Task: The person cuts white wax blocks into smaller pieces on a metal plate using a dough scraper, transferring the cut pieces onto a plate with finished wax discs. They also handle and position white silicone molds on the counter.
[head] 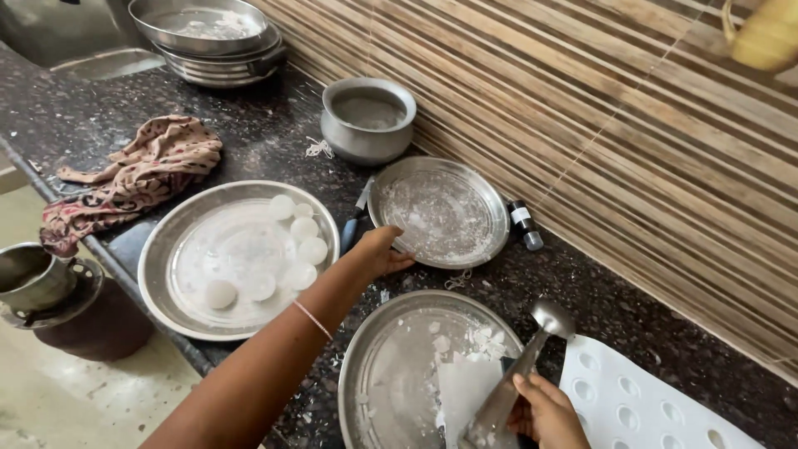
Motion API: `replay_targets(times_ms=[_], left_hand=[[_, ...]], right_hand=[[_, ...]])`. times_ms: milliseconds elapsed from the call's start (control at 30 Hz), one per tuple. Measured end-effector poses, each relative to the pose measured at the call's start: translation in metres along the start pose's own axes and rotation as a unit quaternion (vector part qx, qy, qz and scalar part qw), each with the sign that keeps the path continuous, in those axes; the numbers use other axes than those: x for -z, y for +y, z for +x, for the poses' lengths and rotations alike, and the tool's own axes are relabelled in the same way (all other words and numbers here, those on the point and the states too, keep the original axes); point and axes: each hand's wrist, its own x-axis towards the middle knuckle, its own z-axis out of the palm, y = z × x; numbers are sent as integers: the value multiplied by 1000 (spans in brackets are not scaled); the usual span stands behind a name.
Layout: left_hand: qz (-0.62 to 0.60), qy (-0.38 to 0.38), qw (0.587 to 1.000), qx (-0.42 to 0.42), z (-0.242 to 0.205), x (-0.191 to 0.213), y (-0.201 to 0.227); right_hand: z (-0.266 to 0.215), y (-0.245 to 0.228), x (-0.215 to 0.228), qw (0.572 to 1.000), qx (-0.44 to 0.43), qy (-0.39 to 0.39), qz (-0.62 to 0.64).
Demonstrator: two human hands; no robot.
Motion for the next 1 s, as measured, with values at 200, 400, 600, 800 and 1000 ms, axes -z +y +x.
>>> replay_targets(times_ms=[200,400,600,800,1000], left_hand=[[23,-48,997,-61,27,-17,-2],[43,-71,985,-149,-124,-17,2],[48,25,987,-152,-290,53,20],[2,183,932,-314,-348,228,14],[-113,79,861,-490,-320,483,-40]], right_hand=[[-17,-20,-9,992,33,-58,-103],[-38,-28,-14,987,22,-47,-151],[-76,-25,-11,991,10,-30,-131],[-108,1,12,965,31,86,-247],[-152,0,-22,874,109,159,-447]])
